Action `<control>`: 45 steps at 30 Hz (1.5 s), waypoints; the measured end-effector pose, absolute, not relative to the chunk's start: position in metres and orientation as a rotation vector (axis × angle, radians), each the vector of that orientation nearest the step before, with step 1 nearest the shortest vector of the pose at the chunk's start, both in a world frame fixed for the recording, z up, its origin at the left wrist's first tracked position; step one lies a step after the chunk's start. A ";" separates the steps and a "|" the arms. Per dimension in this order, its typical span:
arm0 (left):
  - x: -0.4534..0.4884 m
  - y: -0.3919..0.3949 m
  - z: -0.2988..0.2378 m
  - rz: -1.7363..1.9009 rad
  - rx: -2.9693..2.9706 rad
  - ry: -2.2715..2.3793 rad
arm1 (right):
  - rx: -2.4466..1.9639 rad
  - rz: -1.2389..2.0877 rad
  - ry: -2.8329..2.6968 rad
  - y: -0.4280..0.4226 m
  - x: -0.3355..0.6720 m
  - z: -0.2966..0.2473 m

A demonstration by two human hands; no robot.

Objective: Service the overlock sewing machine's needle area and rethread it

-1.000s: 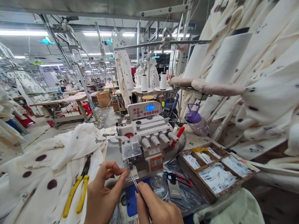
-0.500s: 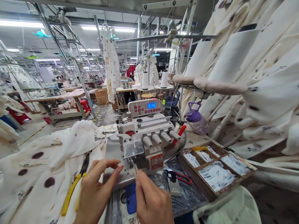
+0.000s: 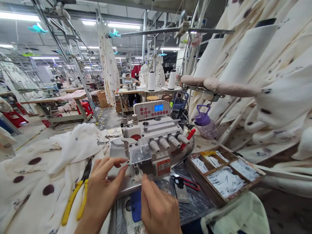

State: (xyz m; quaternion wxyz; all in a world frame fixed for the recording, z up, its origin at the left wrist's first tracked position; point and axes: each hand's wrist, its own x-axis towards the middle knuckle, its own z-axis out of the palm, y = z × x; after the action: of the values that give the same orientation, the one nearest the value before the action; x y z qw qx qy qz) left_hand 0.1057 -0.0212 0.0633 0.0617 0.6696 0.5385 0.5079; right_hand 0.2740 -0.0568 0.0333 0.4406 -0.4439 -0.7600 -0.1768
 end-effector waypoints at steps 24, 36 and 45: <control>0.091 0.019 0.063 1.091 2.064 1.435 | -1.243 -0.522 -1.776 -0.072 0.253 0.040; 0.080 0.067 0.067 0.848 2.215 1.242 | -1.296 -0.617 -1.810 -0.070 0.252 0.044; 0.066 0.065 0.056 0.917 2.266 1.032 | -1.426 -0.667 -1.872 -0.067 0.250 0.035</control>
State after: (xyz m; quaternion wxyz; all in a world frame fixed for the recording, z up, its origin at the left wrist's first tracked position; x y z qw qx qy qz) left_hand 0.0656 0.0646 0.0556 0.2418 0.8286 0.3773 0.3355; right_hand 0.2500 -0.0667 0.0351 0.3407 -0.5480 -0.7196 -0.2565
